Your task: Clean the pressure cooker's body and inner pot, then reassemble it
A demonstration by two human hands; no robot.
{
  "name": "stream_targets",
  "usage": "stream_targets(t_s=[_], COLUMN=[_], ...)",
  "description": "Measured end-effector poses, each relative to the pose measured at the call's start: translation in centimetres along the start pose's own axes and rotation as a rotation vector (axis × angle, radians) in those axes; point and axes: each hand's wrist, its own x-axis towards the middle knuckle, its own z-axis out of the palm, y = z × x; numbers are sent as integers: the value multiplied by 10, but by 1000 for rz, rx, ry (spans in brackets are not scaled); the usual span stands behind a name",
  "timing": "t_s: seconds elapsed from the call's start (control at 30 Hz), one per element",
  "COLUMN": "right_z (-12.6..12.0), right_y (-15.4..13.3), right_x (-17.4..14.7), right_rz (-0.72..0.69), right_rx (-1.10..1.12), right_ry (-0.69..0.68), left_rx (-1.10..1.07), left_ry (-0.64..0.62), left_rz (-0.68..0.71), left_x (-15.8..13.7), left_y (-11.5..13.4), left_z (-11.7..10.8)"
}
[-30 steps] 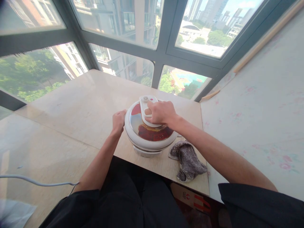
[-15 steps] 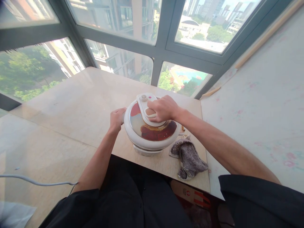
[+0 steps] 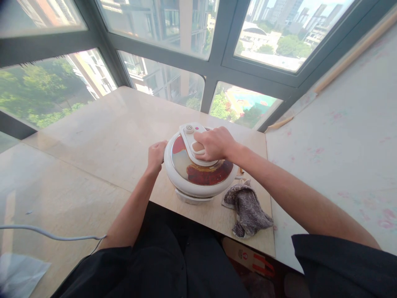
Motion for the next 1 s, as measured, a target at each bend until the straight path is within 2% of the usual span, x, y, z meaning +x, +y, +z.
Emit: stream_targets(t_s=[0.2,0.5,0.77,1.0], right_z=[-2,5,0,5], right_y=[-4,15,7,13], right_x=[-1,5,0,3], right_rz=[53,-160,-42,-97], right_rx=[-18,11,-12,5], right_ry=[-20,17,6,13], left_rx=[-2,-22,-32,-21], left_ry=[6,-21,-17,-37], left_rz=[-13,-28,-48,-30], left_x=[1,8,9,10], left_y=[-2,-7,-8,-9], left_z=[1,-3,-2,-3])
